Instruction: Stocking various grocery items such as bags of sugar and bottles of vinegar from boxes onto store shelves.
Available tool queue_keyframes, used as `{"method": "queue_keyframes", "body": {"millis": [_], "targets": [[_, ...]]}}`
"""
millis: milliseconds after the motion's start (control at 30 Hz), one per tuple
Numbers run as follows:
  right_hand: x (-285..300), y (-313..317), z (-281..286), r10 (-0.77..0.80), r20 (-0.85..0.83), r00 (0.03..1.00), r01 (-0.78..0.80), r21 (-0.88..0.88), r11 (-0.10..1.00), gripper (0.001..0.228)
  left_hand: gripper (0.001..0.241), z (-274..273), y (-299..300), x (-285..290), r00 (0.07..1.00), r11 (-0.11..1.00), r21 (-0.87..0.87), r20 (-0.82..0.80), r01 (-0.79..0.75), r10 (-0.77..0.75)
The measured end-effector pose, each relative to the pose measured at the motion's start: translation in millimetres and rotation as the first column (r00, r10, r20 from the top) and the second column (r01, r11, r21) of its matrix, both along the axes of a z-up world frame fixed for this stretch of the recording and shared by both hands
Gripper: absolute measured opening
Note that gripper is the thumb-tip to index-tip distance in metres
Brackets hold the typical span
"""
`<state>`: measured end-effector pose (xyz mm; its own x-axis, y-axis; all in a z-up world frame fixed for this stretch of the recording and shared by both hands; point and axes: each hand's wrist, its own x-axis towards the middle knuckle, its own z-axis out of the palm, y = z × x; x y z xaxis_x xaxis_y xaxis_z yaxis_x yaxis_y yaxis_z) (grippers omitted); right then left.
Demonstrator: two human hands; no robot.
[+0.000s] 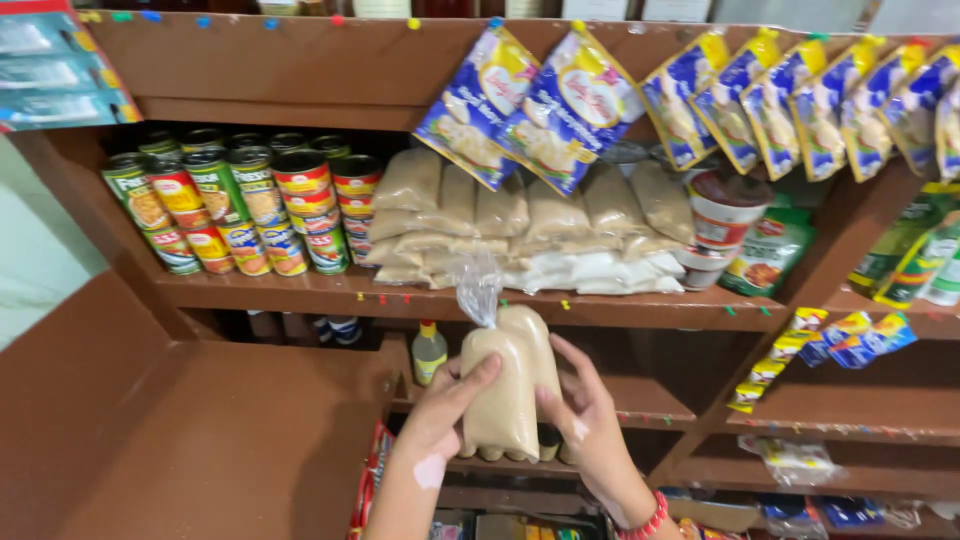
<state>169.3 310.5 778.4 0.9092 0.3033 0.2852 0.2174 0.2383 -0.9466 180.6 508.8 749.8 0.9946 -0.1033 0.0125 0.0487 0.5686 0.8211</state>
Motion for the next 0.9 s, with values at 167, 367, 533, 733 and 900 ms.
{"method": "queue_keyframes", "body": {"millis": [167,367,533,733,900], "targets": [[54,57,39,-0.025,-0.023,0.999,0.029,0.202,0.979,0.050,0.050,72,41,-3,0.989,0.995,-0.096,0.150,0.007,0.008],[125,104,62,-0.088,-0.030,0.996,0.092,0.453,0.887,0.041,0.055,92,87,-5,0.983,0.987,-0.154,0.170,-0.037,0.063],[159,119,90,-0.178,-0.006,0.984,0.157,0.508,0.847,0.045,0.054,84,105,-4,0.986,0.995,-0.099,0.162,-0.030,0.046],[189,123,87,-0.269,0.160,0.950,0.187,0.401,0.897,0.035,0.050,73,102,7,0.993,0.995,-0.104,0.121,0.005,0.007],[161,131,108,-0.616,0.402,0.677,0.650,0.065,0.757,0.026,0.049,71,93,9,0.996,0.995,-0.087,0.074,-0.037,0.044]]}}
